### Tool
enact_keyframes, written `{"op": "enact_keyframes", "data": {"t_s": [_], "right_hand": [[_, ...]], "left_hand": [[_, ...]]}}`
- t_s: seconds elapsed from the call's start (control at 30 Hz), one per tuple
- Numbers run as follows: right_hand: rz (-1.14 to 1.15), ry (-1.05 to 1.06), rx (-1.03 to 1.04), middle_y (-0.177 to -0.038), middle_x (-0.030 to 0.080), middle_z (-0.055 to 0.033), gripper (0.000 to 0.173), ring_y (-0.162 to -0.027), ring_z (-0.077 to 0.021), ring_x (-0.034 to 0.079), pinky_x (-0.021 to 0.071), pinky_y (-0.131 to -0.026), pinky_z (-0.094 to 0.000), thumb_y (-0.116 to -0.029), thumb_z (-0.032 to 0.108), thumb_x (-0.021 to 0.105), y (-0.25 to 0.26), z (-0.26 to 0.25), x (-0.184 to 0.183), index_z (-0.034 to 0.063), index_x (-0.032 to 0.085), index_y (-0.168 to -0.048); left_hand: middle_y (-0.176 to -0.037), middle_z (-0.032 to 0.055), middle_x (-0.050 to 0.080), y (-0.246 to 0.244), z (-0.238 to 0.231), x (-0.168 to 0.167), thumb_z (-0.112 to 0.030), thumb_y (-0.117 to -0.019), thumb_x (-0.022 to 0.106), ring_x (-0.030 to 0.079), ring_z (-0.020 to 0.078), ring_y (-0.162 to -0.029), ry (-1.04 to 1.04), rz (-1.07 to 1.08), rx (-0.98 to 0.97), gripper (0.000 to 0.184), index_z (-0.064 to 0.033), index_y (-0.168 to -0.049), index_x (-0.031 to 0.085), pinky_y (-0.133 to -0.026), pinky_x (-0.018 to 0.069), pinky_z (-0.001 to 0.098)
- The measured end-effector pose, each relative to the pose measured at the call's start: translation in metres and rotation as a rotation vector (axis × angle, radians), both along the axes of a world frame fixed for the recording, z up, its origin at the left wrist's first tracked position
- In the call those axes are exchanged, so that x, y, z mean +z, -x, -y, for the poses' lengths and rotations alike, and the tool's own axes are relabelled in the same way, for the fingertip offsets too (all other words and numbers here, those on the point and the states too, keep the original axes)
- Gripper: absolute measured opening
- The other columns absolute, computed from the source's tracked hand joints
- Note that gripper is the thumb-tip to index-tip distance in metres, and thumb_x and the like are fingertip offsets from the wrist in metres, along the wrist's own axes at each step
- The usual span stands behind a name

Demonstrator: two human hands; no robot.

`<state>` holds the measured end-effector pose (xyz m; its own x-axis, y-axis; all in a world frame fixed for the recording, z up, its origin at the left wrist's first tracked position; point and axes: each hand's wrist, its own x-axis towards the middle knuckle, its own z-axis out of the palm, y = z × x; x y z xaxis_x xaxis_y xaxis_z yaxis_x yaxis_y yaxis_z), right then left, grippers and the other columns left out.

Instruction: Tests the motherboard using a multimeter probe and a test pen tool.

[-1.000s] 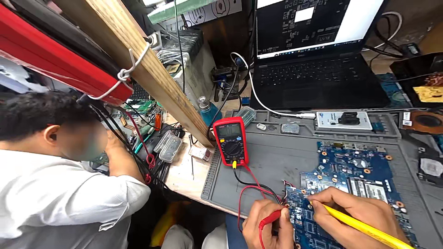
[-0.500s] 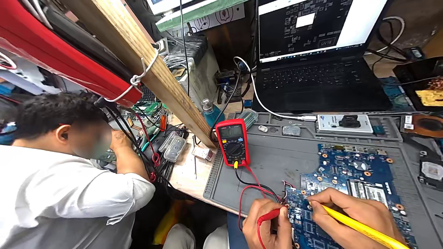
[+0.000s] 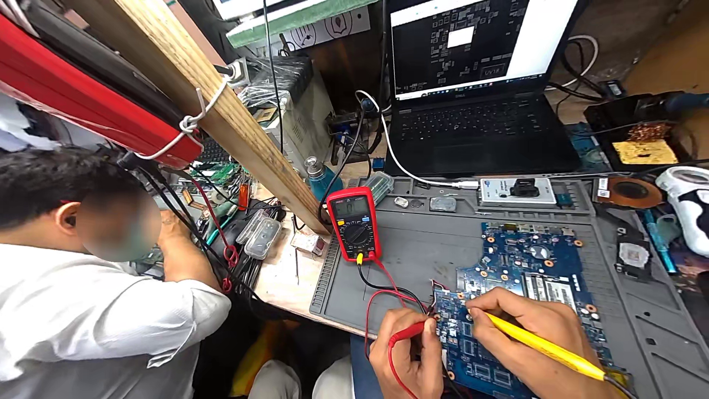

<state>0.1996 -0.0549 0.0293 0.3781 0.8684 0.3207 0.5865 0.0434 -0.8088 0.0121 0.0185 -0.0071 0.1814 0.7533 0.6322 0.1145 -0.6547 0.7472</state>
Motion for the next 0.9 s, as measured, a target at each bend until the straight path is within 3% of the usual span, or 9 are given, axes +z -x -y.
{"op": "enact_keyframes", "data": {"t_s": [0.9], "right_hand": [[0.008,-0.023,0.000,-0.074,0.069,0.0147,0.013,-0.061,0.0029,0.063,0.0538,-0.049,-0.0184,-0.0910,0.027,0.064,-0.0002,0.0013,0.0039,0.0224,0.076,-0.092]], "left_hand": [[-0.095,0.0036,0.072,-0.0021,0.0008,-0.0051,-0.014,-0.0916,0.072,0.070,0.0119,-0.083,-0.017,0.007,0.019,0.010,-0.0061,-0.095,0.076,-0.069,0.0633,0.0263]]}}
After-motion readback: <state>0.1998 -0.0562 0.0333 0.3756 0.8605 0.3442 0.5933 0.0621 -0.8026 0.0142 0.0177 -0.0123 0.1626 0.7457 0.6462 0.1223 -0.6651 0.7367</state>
